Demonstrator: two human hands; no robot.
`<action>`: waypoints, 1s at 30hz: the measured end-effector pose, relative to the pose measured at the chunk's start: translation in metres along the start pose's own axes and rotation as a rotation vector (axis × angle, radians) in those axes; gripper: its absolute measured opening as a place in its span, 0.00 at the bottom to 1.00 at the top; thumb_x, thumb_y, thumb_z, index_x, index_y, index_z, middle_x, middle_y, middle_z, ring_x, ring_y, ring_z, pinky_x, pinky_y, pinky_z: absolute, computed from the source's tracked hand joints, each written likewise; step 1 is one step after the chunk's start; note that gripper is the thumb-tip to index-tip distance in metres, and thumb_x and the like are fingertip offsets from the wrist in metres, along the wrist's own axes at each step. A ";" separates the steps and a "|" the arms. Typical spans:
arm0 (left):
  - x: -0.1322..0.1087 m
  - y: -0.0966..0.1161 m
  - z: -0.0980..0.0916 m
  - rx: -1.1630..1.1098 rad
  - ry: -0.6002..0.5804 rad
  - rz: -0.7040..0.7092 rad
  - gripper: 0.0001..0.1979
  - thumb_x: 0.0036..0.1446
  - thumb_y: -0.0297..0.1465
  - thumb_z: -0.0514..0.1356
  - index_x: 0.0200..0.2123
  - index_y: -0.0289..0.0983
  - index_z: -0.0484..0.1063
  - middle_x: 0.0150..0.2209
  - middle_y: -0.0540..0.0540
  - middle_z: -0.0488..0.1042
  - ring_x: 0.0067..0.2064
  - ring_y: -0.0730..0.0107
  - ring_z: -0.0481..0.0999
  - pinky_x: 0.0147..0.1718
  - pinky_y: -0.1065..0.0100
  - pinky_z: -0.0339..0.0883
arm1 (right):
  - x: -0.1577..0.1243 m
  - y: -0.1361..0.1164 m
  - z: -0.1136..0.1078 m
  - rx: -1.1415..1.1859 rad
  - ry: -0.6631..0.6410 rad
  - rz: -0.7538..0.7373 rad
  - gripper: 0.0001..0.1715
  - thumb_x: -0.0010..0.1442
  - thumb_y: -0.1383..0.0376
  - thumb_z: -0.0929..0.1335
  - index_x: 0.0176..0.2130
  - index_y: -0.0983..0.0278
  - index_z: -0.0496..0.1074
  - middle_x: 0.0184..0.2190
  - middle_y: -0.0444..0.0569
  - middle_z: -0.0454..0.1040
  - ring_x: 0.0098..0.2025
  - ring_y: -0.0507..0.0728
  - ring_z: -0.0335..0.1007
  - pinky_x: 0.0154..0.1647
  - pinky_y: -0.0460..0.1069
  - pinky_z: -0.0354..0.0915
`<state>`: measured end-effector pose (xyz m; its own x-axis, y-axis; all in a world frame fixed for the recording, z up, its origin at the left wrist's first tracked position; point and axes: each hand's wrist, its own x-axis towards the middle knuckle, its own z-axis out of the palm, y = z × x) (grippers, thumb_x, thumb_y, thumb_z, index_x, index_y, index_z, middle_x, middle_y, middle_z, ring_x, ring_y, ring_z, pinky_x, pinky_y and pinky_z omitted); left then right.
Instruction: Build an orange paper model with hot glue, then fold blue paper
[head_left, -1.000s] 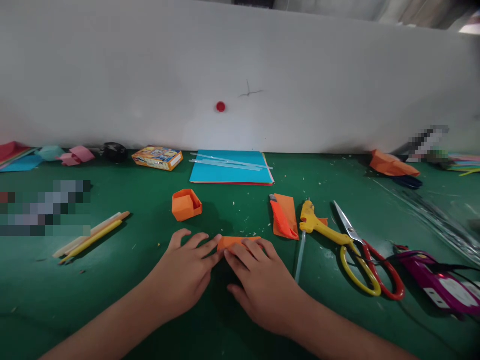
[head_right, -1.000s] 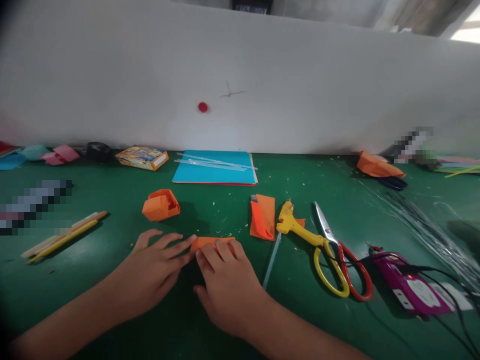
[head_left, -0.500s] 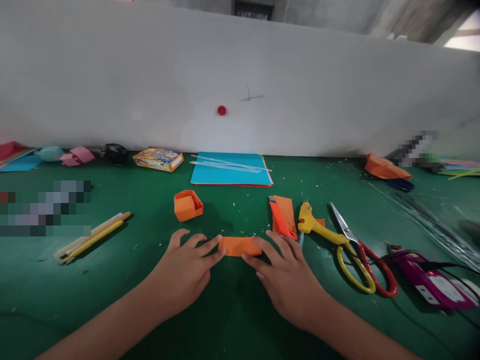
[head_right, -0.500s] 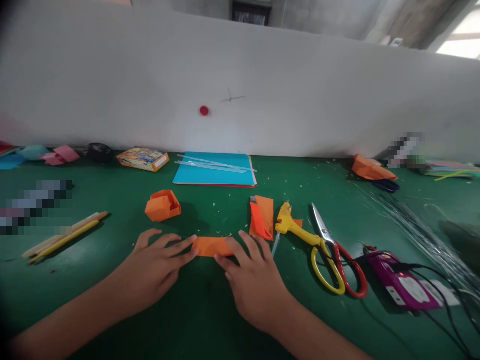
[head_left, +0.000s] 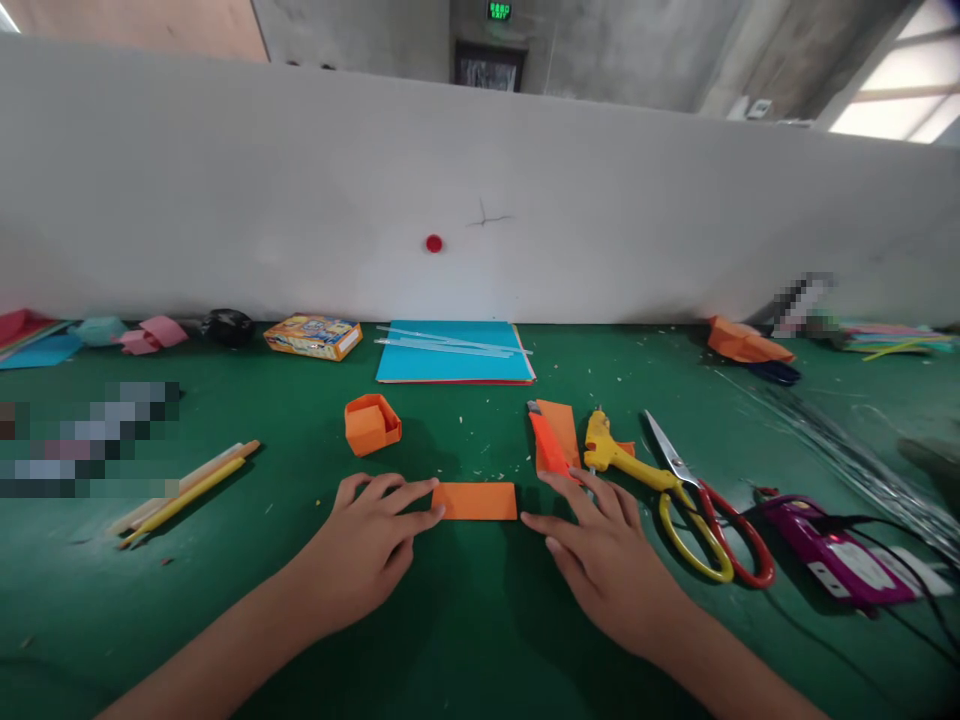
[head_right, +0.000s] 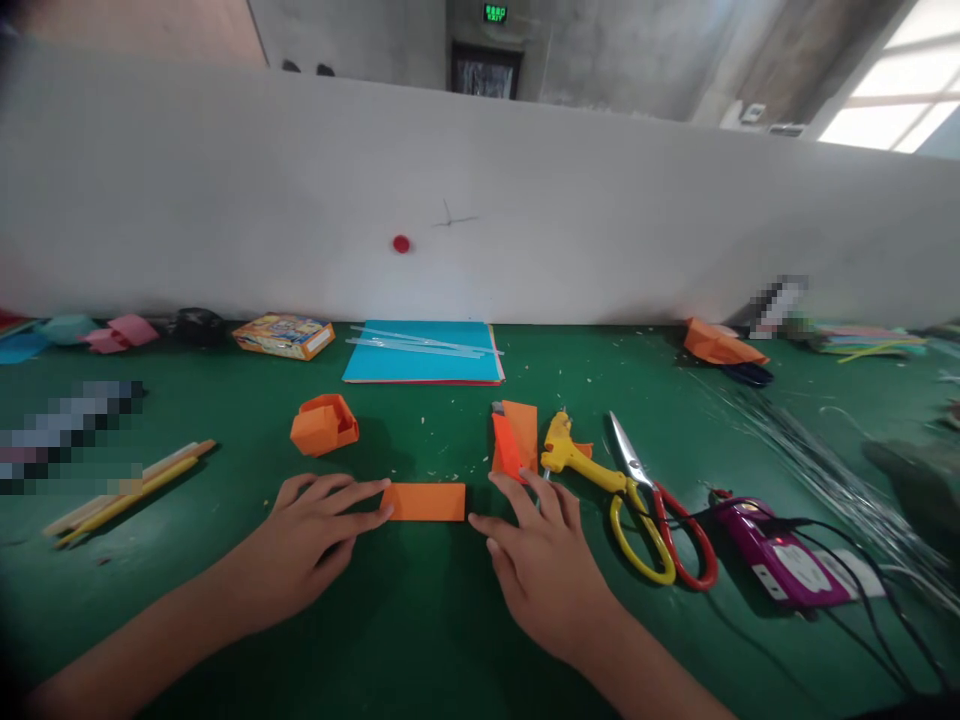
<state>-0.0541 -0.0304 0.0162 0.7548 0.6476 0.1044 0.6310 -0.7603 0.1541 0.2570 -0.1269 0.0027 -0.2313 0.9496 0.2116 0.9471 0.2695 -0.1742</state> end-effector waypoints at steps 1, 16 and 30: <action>0.001 -0.001 0.002 -0.014 0.007 -0.011 0.28 0.63 0.21 0.52 0.58 0.53 0.75 0.66 0.52 0.70 0.60 0.50 0.69 0.56 0.47 0.56 | 0.001 0.001 0.001 0.007 -0.007 0.009 0.24 0.71 0.66 0.62 0.57 0.46 0.77 0.69 0.46 0.62 0.71 0.73 0.51 0.64 0.75 0.58; 0.005 -0.008 0.012 -0.061 0.104 0.041 0.14 0.67 0.31 0.58 0.54 0.48 0.74 0.57 0.46 0.75 0.55 0.55 0.73 0.53 0.54 0.57 | 0.049 -0.033 -0.017 0.085 -0.166 -0.291 0.24 0.72 0.57 0.65 0.64 0.55 0.68 0.68 0.53 0.64 0.66 0.73 0.57 0.64 0.74 0.55; 0.010 -0.005 0.012 -0.082 0.090 0.023 0.10 0.69 0.31 0.57 0.48 0.48 0.76 0.54 0.47 0.74 0.54 0.55 0.71 0.52 0.52 0.54 | 0.057 -0.001 -0.018 0.171 -0.290 -0.240 0.20 0.74 0.61 0.62 0.56 0.51 0.79 0.70 0.46 0.64 0.70 0.73 0.52 0.66 0.76 0.53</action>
<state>-0.0479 -0.0204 0.0050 0.7473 0.6348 0.1964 0.5941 -0.7707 0.2303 0.2467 -0.0765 0.0324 -0.5177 0.8555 -0.0096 0.8135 0.4888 -0.3151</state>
